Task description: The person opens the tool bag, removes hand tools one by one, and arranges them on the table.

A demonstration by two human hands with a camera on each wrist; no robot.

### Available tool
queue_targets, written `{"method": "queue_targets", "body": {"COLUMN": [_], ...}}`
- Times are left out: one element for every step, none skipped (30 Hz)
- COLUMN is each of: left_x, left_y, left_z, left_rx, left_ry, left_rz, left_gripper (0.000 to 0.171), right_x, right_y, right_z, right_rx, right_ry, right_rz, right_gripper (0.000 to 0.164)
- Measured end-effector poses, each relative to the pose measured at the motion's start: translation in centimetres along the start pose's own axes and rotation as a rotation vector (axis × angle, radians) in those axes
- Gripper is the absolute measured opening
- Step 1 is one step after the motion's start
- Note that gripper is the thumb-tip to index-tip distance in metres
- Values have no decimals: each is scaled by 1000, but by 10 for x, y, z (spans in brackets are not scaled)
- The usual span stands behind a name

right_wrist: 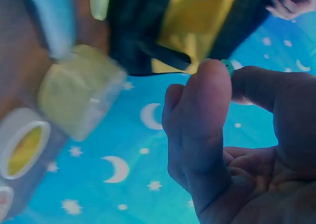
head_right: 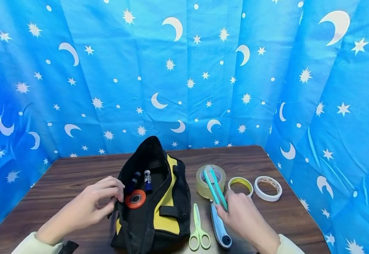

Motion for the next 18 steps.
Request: {"method": "queue_targets", "body": {"left_x": [0,0,0,0,0,0,0,0,0,0,0,0,1,1,1,1,1,0], "left_y": [-1,-1,-1,-1,-1,-1,-1,-1,-1,-1,-1,-1,-1,-1,-1,0,0,0], "left_z": [0,0,0,0,-1,-1,-1,-1,-1,-1,-1,-1,-2,-2,-2,-2,-2,-3], "left_rx": [2,2,3,6,6,13,21,26,31,35,36,37,33,27,22,19,18,15], "left_ry": [2,0,0,1,-5,0,2,3,8,11,12,19,22,22,19,20,21,16], "left_rz": [2,2,1,1,-2,-1,-1,-1,0,2,3,7,9,11,10,11,12,12], "left_gripper": [35,35,35,35,35,35,36,36,36,36,36,37,37,37,36,36,36,37], "right_x": [3,6,9,13,16,19,22,25,28,30,32,34,35,37,38,39,40,41], "right_y": [4,8,12,16,20,23,28,32,36,41,44,48,52,55,58,60,63,65], "right_z": [6,11,17,23,30,37,44,50,57,63,68,73,77,81,83,86,88,90], "right_rx": [4,8,4,5,3,4,3,0,-3,0,3,5,8,8,10,11,10,10], "right_ry": [9,18,33,48,66,83,103,119,133,142,150,154,156,152,152,152,153,152], "right_rz": [-5,-12,-20,-31,-48,-64,-83,-105,-128,-150,-167,-181,-197,-207,-215,-222,-225,-229], "right_gripper": [23,23,23,22,22,22,23,23,24,24,25,25,26,26,27,27,27,28]}}
Point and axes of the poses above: each hand's wrist, its own x-axis away from the middle knuckle, its own y-axis out of the palm, z = x × y, the point moved 7 cm from there along -x, towards the middle knuckle, and after that the axes turned 8 degrees about -y, right-handed, at the moved point
